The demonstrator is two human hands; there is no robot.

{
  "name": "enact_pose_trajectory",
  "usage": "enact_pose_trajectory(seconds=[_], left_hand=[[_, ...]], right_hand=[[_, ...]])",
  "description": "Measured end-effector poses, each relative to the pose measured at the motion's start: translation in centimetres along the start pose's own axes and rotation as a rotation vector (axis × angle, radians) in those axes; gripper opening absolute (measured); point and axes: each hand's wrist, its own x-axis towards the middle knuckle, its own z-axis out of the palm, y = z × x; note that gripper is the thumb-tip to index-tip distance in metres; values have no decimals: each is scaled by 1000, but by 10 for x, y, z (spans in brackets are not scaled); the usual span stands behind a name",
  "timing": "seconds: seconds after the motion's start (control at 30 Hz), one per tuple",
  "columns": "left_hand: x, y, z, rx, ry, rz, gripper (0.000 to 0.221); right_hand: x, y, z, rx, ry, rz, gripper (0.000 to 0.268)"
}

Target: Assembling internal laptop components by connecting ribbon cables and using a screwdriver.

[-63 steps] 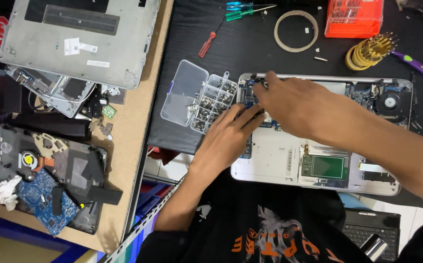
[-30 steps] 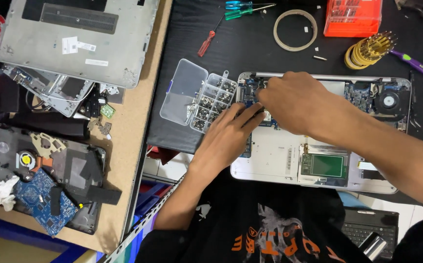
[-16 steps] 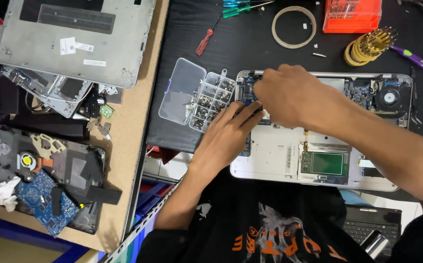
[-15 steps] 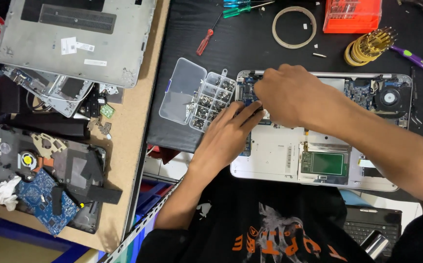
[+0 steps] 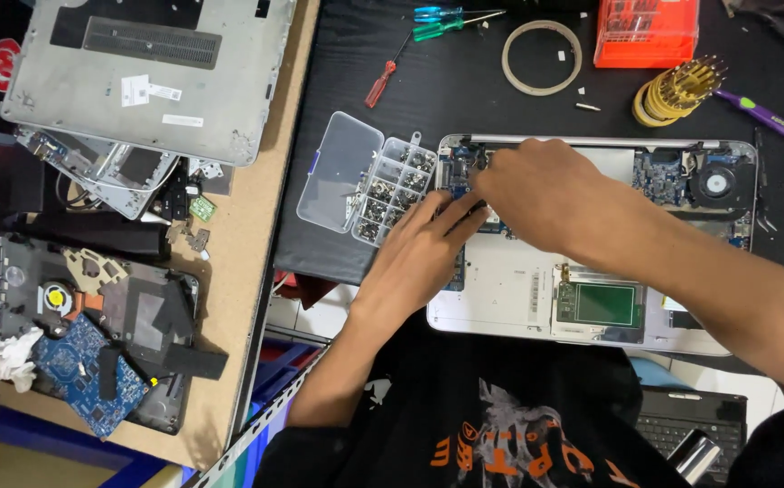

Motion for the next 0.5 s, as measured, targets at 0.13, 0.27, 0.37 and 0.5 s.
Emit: enact_pose_trajectory(seconds=[0.13, 0.27, 0.37, 0.5], left_hand=[[-1, -5, 10, 9, 34, 24, 55], [2, -1, 2, 2, -19, -3, 56], [2, 0, 0, 6, -31, -7, 55], [2, -2, 4, 17, -37, -20, 55]], right_hand=[[1, 2, -9, 52, -3, -20, 16], [7, 0, -3, 70, -8, -22, 13], [10, -1, -1, 93, -7, -2, 13], [14, -2, 1, 122, 20, 25, 14]])
